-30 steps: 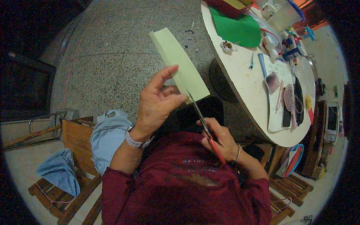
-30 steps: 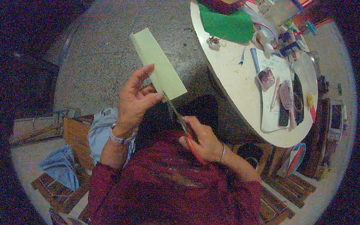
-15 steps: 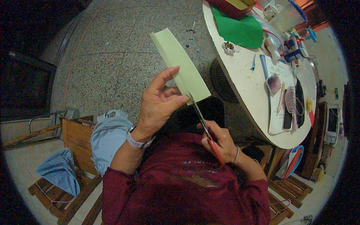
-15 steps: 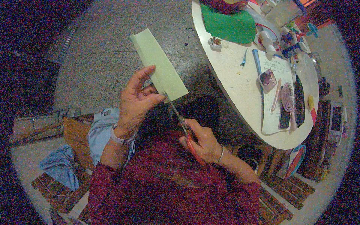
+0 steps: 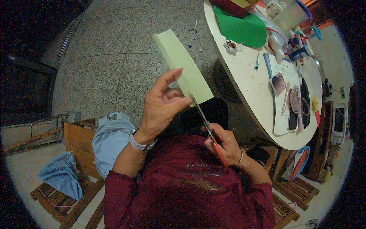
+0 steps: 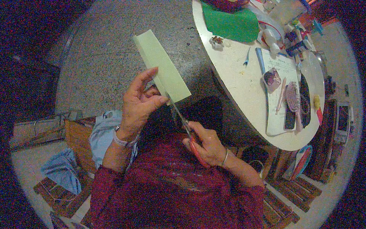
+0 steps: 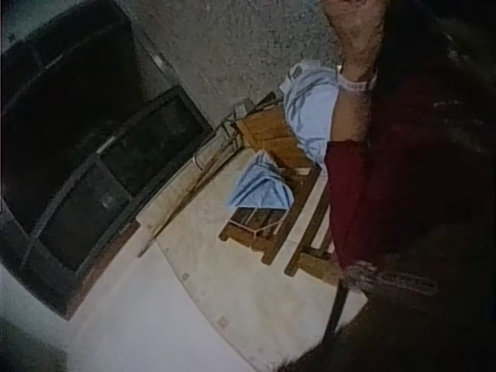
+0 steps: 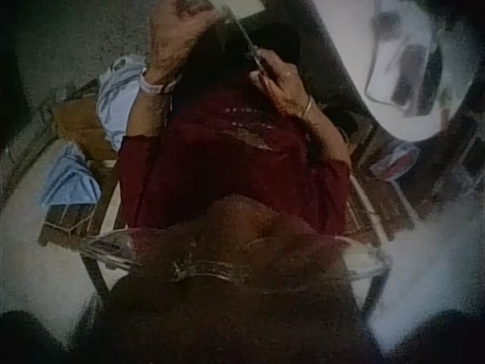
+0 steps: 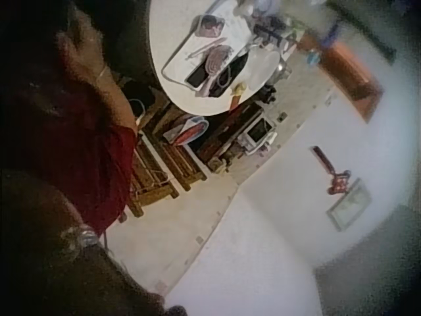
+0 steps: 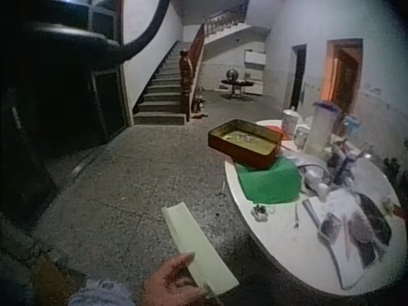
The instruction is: The person uses scissors to cut small pieces from a white paper strip and places them into a gold tray. They then fold a larger sheet of light green paper and cut it into strips using the scissors.
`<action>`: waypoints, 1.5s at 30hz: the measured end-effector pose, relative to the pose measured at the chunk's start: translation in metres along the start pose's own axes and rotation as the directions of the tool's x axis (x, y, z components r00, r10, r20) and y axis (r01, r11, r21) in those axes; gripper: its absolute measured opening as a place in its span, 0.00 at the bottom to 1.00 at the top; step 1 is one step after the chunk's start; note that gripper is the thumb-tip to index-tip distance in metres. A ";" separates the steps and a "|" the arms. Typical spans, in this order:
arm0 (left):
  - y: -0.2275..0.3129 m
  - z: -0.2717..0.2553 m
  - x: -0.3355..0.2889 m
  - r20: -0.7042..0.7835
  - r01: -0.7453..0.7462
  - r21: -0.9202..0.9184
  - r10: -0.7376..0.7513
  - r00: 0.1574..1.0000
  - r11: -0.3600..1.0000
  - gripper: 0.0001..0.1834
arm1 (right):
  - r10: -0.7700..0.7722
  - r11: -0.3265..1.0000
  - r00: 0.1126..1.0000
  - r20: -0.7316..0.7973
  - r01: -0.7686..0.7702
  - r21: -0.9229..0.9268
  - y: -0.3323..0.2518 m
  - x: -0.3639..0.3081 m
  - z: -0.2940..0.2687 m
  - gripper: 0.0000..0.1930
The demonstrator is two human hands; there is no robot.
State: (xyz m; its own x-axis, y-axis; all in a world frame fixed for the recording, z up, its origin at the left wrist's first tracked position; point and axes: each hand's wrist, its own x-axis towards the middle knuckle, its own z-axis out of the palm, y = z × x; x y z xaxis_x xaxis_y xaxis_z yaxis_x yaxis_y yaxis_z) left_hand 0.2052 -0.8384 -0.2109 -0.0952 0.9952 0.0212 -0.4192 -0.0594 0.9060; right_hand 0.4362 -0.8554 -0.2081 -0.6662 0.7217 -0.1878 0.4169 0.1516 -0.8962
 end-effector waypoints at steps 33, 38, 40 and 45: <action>-0.011 0.000 -0.004 -0.061 0.066 0.116 -0.059 0.996 0.991 0.28 | -0.061 0.998 0.994 -0.088 0.060 -0.018 0.005 -0.004 0.004 0.16; -0.010 0.001 -0.003 -0.064 0.055 0.098 -0.049 0.997 0.994 0.29 | -0.062 0.998 0.996 -0.066 0.061 -0.012 0.003 -0.004 0.001 0.18; -0.008 0.003 -0.004 -0.056 0.061 0.089 -0.056 0.997 0.994 0.31 | -0.049 0.998 0.998 -0.039 0.048 -0.028 0.004 -0.003 -0.001 0.22; -0.011 0.009 -0.006 -0.019 0.044 0.111 -0.042 0.999 0.993 0.32 | -0.072 0.997 0.995 -0.067 0.072 -0.015 0.000 0.001 -0.003 0.19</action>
State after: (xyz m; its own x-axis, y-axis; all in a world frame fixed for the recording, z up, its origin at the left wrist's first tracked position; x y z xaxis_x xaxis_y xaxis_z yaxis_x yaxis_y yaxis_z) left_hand 0.2181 -0.8427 -0.2172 -0.0949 0.9952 -0.0254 -0.3199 -0.0063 0.9474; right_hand 0.4368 -0.8528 -0.2071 -0.6520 0.7522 -0.0953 0.3774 0.2129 -0.9012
